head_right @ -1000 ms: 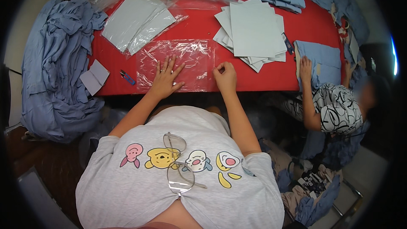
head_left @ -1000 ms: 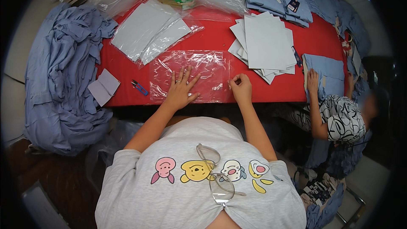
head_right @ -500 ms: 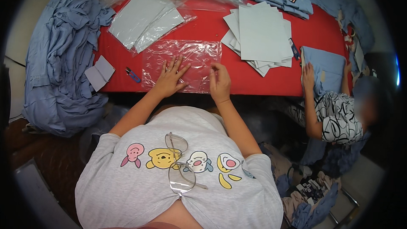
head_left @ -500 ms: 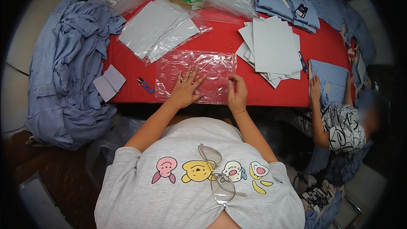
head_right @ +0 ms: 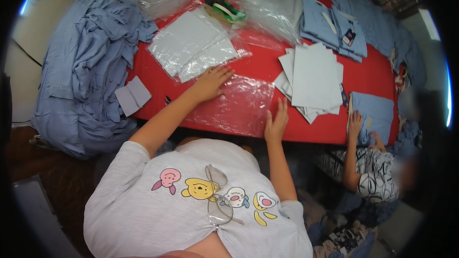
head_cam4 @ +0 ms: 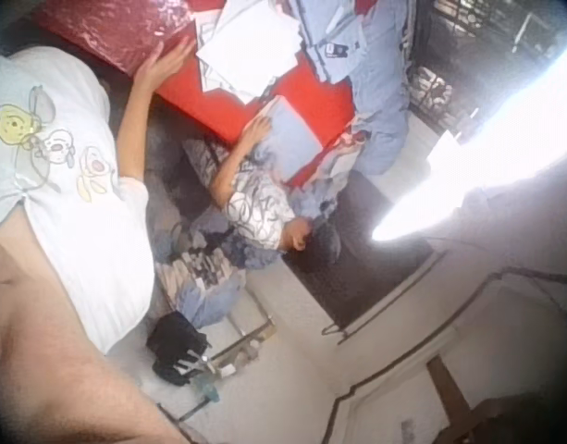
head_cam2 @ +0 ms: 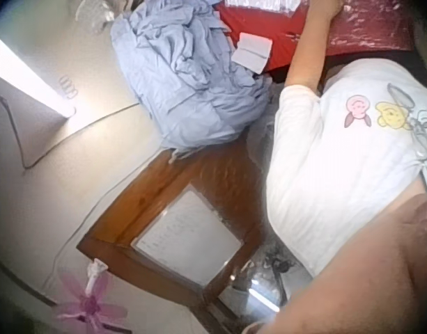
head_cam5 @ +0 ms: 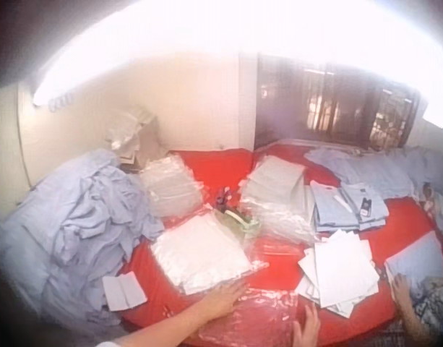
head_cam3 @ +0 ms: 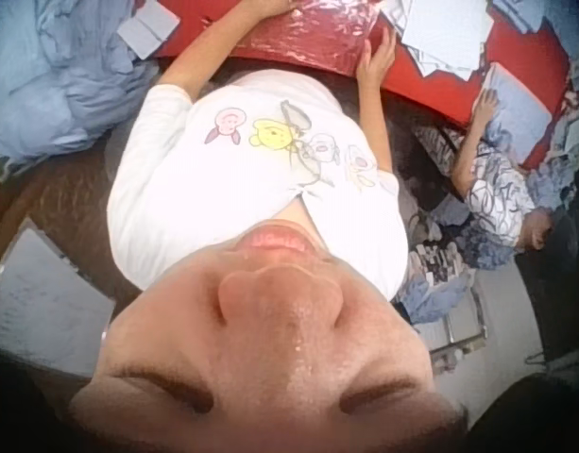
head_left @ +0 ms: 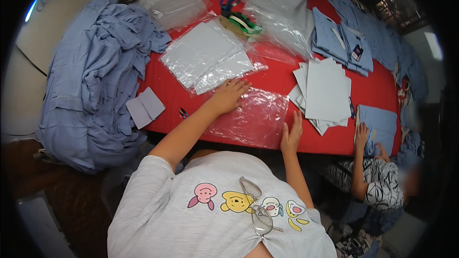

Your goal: The person places a white cardboard sheet into a clear plastic bag, inserts a folded blue shirt, and then applies tape to seal the bag.

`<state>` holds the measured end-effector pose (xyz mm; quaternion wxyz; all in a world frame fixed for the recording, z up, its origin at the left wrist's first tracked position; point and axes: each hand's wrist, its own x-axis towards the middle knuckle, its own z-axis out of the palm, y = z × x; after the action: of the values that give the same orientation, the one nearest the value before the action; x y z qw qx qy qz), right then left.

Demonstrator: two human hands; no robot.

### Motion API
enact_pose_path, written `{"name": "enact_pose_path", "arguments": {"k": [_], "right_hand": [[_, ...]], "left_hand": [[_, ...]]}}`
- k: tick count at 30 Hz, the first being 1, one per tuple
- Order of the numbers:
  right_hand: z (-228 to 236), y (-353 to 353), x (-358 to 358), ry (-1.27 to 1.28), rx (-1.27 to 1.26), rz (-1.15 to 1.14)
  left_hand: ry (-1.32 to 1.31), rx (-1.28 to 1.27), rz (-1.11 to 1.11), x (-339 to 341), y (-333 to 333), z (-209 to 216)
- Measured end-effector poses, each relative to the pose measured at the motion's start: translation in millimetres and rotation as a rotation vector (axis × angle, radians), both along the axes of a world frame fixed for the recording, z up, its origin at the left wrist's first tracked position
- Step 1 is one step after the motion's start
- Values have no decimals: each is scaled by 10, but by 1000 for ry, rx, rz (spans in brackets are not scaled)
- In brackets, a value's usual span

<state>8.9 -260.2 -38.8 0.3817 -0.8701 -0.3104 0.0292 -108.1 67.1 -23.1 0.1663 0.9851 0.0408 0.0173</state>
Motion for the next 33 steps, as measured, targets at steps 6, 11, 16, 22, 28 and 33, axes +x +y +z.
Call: {"name": "enact_pose_path", "arguments": {"k": [6,11,16,22,28,33], "right_hand": [[32,131,19,-24,40,-99],[51,478,320,122,217,-273],[-5,1017,434,184,199,-183],[369,2115,272,-4,-82,88],[498,2833,433,-274,-212,235],[568,3152,586,-163,-182,166]], "left_hand": [[356,-164,-146,456,313,162],[-64,-1164,179,110,1215,968],[-1090,-1001,722,-109,3076,1190],[-1310,-887,833,236,4664,805],[-944,-73,1266,313,5200,-254],[-685,249,1068,449,4713,317]]}}
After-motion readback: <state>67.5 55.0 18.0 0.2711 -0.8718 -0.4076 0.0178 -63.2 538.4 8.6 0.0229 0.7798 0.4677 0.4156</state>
